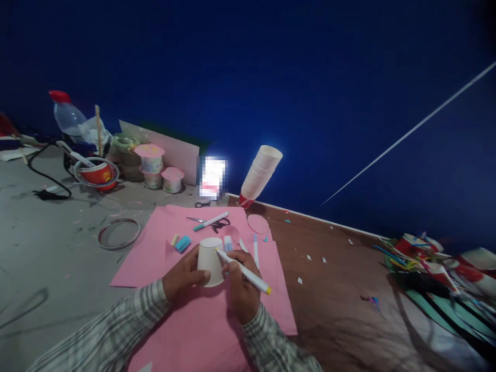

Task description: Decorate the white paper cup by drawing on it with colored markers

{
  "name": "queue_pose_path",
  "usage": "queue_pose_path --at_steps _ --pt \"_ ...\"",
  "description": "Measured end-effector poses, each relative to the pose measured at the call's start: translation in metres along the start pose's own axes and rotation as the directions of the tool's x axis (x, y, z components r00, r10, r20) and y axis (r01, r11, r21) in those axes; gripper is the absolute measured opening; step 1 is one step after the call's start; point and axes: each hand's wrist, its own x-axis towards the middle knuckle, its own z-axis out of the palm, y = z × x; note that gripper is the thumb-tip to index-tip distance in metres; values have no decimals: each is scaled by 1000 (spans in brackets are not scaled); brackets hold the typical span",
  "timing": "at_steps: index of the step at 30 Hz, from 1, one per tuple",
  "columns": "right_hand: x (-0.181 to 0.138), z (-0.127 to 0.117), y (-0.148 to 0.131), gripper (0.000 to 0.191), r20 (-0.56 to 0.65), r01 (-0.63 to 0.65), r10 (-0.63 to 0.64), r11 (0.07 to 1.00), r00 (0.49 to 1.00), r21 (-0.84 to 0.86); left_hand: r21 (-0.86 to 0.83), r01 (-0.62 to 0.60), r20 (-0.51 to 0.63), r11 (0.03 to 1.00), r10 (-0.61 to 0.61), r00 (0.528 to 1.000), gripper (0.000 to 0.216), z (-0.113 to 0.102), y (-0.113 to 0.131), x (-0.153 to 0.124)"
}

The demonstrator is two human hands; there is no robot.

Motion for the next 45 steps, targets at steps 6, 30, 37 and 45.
queue_pose_path --at_steps 6,30,37,45 --pt "2 0 0 16 -34 15 -15 1000 999 -20 18 10 -40 1000 -9 999 57 -2 -1 -1" --pt "2 -1 -5 17 -10 -35 36 994 999 106 -115 -15 -55 993 9 998 52 -1 7 -2" --pt "-1 1 -14 20 94 96 -101 994 990 56 -129 -18 -99 992 5 995 52 1 8 0" --pt "1 4 -15 22 84 210 -211 978 974 19 -92 -17 -75 996 10 997 59 -3 3 0"
